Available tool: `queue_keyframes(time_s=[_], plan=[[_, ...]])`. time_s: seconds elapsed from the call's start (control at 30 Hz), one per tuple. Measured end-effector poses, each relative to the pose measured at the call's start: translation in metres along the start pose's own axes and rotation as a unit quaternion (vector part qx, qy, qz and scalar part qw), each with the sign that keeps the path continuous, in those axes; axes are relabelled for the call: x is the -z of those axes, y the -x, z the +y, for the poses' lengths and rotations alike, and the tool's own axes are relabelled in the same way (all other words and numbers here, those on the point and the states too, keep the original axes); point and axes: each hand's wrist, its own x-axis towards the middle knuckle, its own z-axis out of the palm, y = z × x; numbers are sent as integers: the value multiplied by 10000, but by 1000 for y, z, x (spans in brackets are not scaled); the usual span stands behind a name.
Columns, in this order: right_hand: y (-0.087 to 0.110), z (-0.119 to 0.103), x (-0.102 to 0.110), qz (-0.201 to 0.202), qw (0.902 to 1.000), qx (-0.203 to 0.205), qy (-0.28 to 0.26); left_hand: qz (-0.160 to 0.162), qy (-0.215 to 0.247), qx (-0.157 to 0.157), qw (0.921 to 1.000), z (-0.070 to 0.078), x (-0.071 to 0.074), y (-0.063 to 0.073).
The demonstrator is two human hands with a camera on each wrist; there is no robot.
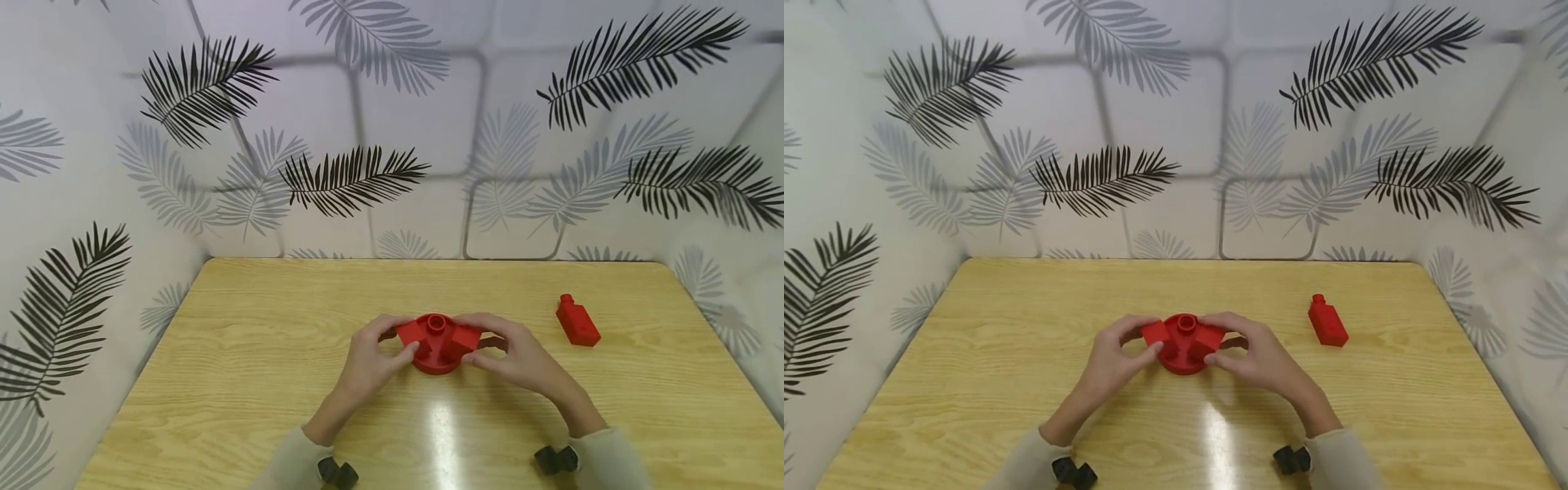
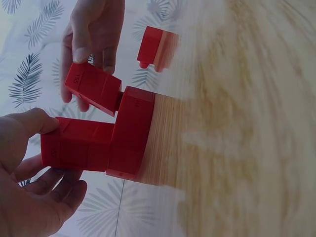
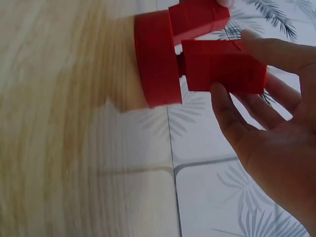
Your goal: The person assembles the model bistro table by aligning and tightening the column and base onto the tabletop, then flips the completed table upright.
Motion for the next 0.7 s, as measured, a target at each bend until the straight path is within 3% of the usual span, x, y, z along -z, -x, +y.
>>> queue_keyframes(time_s=[0.1,0.3,0.53,0.7], plan=[[1,1,1,-35,10000,72,11,19,9,73,10000,1,-1,0],[-2,0,-5,397,9975,37,576,57,37,46,10000,0,-2,1],[0,-4,-6,376,9984,89,412,29,341,3,9994,-4,-1,2],[-4,-2,-12,503,9952,22,842,5,582,76,9983,-5,-1,2]])
